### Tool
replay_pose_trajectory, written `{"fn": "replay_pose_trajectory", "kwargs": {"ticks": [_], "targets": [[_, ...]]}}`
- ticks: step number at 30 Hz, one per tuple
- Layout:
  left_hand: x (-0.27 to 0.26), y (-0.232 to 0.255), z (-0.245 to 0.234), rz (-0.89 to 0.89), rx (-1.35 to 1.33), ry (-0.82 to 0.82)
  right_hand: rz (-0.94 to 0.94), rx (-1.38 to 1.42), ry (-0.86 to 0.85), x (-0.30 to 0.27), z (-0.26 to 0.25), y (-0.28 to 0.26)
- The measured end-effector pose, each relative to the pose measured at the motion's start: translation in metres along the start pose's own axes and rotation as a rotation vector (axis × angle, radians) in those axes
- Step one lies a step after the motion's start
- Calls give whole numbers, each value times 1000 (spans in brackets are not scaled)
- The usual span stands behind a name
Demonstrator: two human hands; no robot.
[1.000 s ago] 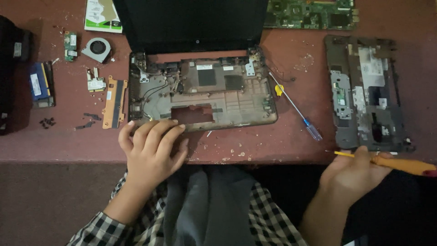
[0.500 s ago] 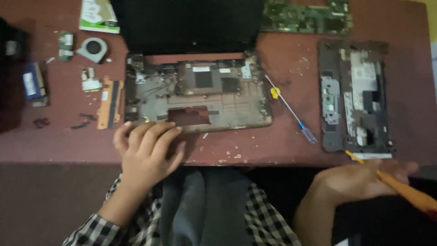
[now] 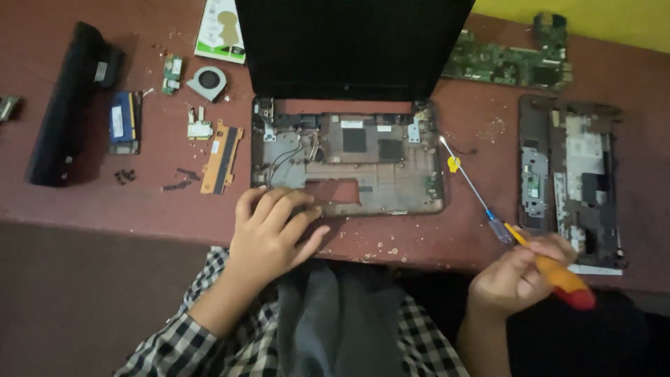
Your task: Disassembling and reassembling a laptop, including removing screws and the motherboard.
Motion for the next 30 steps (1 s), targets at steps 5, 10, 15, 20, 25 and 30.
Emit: {"fn": "replay_pose_trajectory", "kwargs": {"ticks": [5,10,15,20,25,30], "targets": [[2,-3,-3,-49,-44,-55,52,345,-194,19,4,20],[-2,-7,2,-57,-71,-67,113,-2,-595,129,38,59],[-7,-9,7,-60,-69,-70,459,-428,-1055,201,146,72],[-9,-12,4,-84,-130,-70,255,-649,-1567,201,209,195],[-19,-24,11,-212,-412,-19,186,-755,-1591,211,210,159],[-15,-24,10,-295,-354,6,126,-788,-1489,218,183,105]]}}
Point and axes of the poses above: each hand's wrist, its own x-axis towards the middle knuckle, its own z-axis out of the palm, y = z × x, the point moved 4 cm from there along x, towards the middle knuckle, and after that the axes turned 8 degrees about -y, right-handed, at the moved point
